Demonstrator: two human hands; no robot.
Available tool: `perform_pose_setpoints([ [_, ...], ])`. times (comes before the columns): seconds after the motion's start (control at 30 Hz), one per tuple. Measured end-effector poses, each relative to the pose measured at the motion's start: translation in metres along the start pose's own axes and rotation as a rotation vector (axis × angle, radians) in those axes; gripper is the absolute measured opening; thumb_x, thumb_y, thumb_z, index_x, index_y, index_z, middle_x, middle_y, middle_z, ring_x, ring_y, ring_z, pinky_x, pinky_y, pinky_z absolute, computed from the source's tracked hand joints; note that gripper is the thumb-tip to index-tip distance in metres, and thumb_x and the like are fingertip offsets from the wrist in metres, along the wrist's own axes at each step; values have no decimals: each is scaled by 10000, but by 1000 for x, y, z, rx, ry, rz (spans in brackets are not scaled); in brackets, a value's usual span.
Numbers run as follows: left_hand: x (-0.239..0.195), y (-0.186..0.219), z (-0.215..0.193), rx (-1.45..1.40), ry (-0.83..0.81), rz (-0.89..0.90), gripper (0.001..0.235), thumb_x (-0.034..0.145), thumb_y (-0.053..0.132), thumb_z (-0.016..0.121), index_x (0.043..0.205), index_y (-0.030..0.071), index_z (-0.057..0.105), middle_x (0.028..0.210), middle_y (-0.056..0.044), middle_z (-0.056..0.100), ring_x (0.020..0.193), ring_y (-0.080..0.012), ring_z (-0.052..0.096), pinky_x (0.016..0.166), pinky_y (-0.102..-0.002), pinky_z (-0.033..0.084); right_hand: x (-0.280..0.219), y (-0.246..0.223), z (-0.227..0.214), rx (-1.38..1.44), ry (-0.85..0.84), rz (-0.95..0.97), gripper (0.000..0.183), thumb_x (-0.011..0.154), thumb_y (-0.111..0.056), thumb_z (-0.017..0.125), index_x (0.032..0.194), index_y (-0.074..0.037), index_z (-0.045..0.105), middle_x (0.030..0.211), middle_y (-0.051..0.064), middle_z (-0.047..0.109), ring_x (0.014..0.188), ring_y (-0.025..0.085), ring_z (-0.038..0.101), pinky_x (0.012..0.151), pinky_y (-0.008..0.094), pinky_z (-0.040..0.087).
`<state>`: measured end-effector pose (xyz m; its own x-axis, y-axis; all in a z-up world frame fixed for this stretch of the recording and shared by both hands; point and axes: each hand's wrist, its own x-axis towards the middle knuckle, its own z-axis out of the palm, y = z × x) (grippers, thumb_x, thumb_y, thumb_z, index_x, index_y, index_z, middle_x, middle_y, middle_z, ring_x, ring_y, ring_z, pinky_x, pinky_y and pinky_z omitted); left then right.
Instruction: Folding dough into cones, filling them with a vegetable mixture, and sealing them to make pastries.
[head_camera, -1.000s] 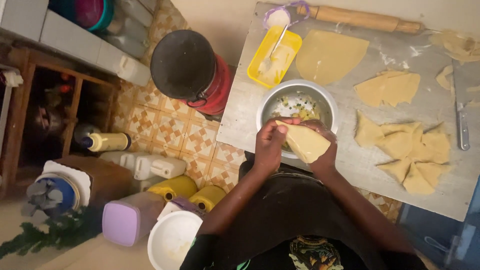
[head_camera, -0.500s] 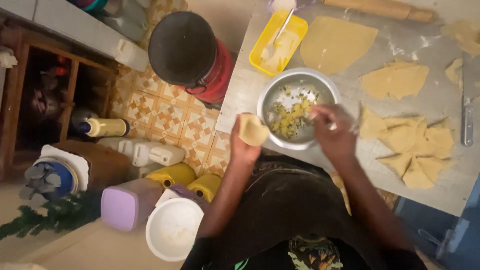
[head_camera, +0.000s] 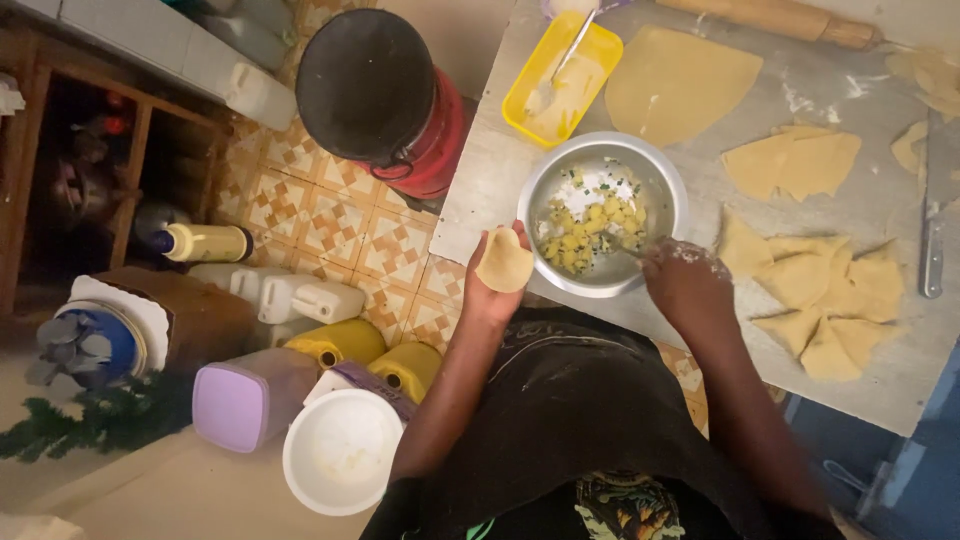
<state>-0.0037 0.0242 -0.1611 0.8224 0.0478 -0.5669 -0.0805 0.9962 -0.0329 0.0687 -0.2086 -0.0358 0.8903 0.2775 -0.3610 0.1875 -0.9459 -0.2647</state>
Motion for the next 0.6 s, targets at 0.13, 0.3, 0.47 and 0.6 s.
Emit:
perform_pose_setpoints([
  [0.13,-8,-8,21,-2,-19,-55,266,889,293,544,1003,67,626,1202,-182,550,1088,-319,560,985,-457,409,-1,-17,-1,235,16,-35,285,874,-286,556,956,-40,673,837,200,653,855,417,613,764,489,468],
  [0.3,-18,-14,37,-38,-24,-65,221,903,238,521,943,47,626,1204,-170,550,1097,-293,558,1031,-464,383,4,0,35,430,284,-143,300,875,-223,555,1161,-161,621,770,142,620,724,326,605,663,452,480],
  [0.47,-25,-17,48,14,13,-63,203,902,252,531,908,75,632,1167,-144,583,1056,-277,585,1021,-469,393,7,-6,28,494,245,-37,232,871,-291,576,887,-80,671,666,141,585,712,369,602,663,469,475],
  [0.6,-24,-17,52,56,13,-78,211,898,265,540,898,79,641,1137,-140,600,1028,-269,602,1013,-472,403,9,-10,23,423,402,-260,232,891,-218,571,864,-3,655,691,213,599,707,436,582,609,525,469],
])
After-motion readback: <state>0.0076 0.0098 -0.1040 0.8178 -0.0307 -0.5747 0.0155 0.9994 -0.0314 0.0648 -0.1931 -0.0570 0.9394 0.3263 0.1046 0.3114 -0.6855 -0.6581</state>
